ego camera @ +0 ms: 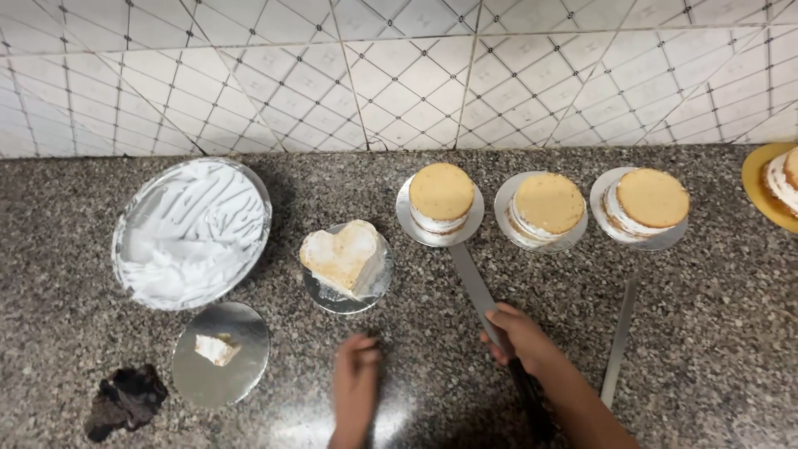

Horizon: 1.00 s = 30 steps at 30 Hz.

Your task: The recorder is frosting and assembling several mini cakes, including heart-shaped and circular sponges, using a spatula and serrated knife on a production counter.

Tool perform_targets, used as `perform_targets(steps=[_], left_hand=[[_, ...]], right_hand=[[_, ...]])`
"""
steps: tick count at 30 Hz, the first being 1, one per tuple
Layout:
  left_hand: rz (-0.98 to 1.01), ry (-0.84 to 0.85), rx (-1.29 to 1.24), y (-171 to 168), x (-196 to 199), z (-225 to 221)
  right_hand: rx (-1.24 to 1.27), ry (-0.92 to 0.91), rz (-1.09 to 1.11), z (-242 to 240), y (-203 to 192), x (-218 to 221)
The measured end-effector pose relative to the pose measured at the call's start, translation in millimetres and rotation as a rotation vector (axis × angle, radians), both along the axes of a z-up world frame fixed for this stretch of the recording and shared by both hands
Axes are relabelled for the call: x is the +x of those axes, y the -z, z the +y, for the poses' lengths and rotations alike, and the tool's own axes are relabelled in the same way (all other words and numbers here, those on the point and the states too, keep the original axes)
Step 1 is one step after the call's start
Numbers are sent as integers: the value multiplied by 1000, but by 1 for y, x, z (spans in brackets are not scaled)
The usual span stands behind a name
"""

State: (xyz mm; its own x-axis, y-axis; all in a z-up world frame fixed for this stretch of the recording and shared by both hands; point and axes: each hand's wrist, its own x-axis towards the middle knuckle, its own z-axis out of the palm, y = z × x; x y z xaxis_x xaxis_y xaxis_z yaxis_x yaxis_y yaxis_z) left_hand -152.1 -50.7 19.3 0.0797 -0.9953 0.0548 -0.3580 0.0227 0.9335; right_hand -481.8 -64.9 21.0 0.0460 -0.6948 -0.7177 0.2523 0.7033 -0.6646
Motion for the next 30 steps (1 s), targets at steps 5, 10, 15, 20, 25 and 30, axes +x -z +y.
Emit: perform_targets(steps=[5, 10, 15, 20, 25, 30], left_hand=[[566, 238, 460, 56, -86, -71], [948, 179, 635, 81, -147, -158], [970, -21, 593, 68, -175, -198], [776, -44, 609, 64, -174, -191], [749, 38, 590, 71, -148, -136], [585, 100, 664, 56, -75, -29]], right_hand=[[-93, 86, -303, -4, 14, -2], [-110, 150, -585, 0, 36, -5], [-179, 141, -444, 29, 34, -12], [1, 121, -126, 81, -1, -16], [241, 105, 138, 132, 0, -21], [275, 215, 183, 150, 3, -13]])
